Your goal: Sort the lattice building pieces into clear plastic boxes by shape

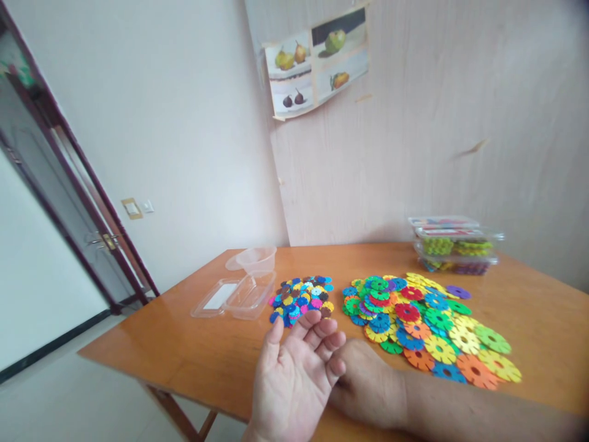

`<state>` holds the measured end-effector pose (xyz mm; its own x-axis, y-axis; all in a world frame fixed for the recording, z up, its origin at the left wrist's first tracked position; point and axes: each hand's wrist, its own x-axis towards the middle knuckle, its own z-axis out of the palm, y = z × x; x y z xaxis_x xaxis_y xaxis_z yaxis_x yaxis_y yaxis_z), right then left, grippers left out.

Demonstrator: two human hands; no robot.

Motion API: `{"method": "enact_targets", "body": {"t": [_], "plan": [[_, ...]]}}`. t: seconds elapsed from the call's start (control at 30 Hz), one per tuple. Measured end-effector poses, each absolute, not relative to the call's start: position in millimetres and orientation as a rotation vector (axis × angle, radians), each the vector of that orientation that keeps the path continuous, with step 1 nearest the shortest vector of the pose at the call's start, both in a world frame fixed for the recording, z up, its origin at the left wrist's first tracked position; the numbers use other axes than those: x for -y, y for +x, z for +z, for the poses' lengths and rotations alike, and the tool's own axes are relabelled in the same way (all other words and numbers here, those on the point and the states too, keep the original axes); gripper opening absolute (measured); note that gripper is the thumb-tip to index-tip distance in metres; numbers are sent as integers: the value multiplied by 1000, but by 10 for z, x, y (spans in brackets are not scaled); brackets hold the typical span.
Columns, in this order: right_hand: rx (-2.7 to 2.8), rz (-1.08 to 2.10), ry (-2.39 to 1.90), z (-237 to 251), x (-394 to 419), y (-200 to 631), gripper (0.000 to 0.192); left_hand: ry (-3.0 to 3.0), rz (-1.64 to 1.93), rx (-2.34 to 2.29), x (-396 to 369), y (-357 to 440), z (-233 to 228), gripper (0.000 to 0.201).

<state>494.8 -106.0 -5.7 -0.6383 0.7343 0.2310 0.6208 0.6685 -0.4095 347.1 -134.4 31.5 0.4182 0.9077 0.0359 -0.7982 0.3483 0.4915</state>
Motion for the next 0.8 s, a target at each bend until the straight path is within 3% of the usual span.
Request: {"method": "enact_targets", "body": {"t": [0.17,0.37,0.47,0.6,0.8], "plan": [[2459,445,-1048,-17,1101,4950,12,765,1314,-474,1253,3421,250,19],[2420,468,-1129,28,1119,4954,13,1192,1746,-990,946,3101,114,30],[2416,496,-1118,13,1113,4967,13,1232,1973,-1282,709,2846,63,26],[2409,510,-1112,-5,1106,4980,14,1198,2216,-1496,353,2502,33,35],[2406,534,-1124,6,1115,4975,14,944,2091,-1748,-47,2187,-75,51]]}}
